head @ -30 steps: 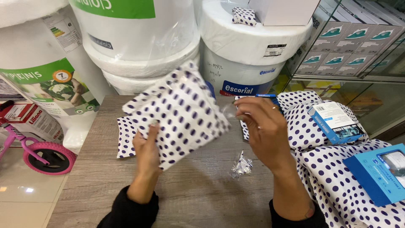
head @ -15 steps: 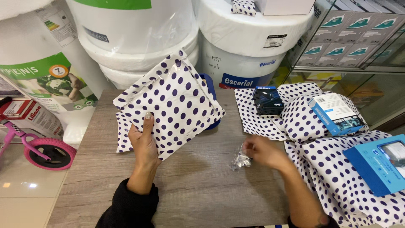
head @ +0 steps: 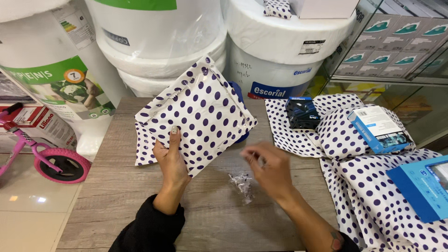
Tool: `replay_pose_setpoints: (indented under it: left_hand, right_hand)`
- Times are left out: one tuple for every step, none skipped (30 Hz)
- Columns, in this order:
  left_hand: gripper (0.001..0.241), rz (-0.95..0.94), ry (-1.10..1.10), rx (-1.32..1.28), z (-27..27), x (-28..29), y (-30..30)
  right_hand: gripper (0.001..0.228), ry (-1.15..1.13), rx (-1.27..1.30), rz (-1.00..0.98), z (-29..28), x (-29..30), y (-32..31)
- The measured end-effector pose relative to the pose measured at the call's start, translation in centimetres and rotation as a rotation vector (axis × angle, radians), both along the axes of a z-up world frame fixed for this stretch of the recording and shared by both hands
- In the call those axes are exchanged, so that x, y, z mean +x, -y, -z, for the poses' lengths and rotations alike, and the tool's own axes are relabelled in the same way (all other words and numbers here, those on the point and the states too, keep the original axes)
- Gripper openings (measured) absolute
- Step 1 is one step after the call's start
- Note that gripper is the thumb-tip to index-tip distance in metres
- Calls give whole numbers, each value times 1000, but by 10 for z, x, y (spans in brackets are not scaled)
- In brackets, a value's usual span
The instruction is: The person unwraps small electronic items from polka-dot paper by hand and using a tape dispenser.
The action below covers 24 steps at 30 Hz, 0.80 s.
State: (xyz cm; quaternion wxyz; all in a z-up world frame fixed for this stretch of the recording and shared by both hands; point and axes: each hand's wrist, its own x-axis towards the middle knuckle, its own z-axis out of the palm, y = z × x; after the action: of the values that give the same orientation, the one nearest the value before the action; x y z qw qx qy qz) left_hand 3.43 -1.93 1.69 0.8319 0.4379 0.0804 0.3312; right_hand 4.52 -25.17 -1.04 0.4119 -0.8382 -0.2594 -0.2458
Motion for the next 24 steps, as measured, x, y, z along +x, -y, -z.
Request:
replay_pose_setpoints:
  left_hand:
    - [16,0,-4,1,0,-1,1]
    - [16,-4,4,27,0,-2,3]
    - [16,-9,12,53,0,-3,4]
    - [16,-11,10,54,-1,-6,4]
    - [17,-1,9,78,-3,-8,4]
    - [17,7,10,102,-5,-10,3]
    - [17,4,10,104,-4,-10,5]
    - [18,1,2,123,-4,-11,7]
    - [18,-2,-5,141,-3,-11,9]
    - [18,-3,-7,140,2,-8,12]
    - [18,-20,-13,109,7,-6,15]
    - [18,-35,-19,77,13,-4,18]
    - [18,-35,-21,75,14,-4,18]
    - [17,-36,-35,70,14,-4,18]
    - [16,-37,-49,65,15,-4,18]
    - [16,-37,-50,64,4,-8,19]
    - [15,-44,-73,62,-6,-13,20]
    - [14,-53,-97,60,-17,-18,21]
    - [14,-54,-98,59,-14,-16,19]
    - [15,-68,-91,20,-10,-13,17]
    - [17,-81,-85,-20,-7,-11,15]
    - [17,-82,-83,-19,-7,-12,14]
    - [18,-70,-62,9,-7,-13,14]
    - [18,-55,-41,37,-8,-13,14]
  right_hand:
    - [6,-4,1,0,-7,4,-1]
    - [15,109,37,128,-14,8,-3]
    - [24,223,73,256,-21,13,-4]
    - [24,221,74,254,-27,14,-5]
    - [16,340,77,282,-33,15,-6]
    - [10,461,82,308,-40,17,-9]
    - [10,461,85,305,-38,18,-10]
    - [10,531,66,338,-36,18,-12]
    - [14,602,46,371,-34,19,-14]
    - [14,600,45,370,-31,20,-12]
    - [14,712,-15,415,-28,22,-11]
    - [16,824,-76,460,-24,23,-8]
    - [16,823,-78,459,-23,24,-6]
    - [14,879,-101,450,-22,25,-4]
    - [14,935,-124,440,-21,26,-3]
    - [14,935,-125,439,-20,25,-4]
    - [11,948,-91,392,-19,24,-5]
    - [9,960,-57,343,-18,23,-6]
    - [9,959,-57,342,-12,26,-5]
    - [7,902,-22,322,-6,29,-4]
    - [8,845,13,302,1,32,-3]
    - [8,847,15,301,-7,28,-4]
    - [9,770,32,289,-15,24,-5]
    - [10,694,47,281,-24,21,-5]
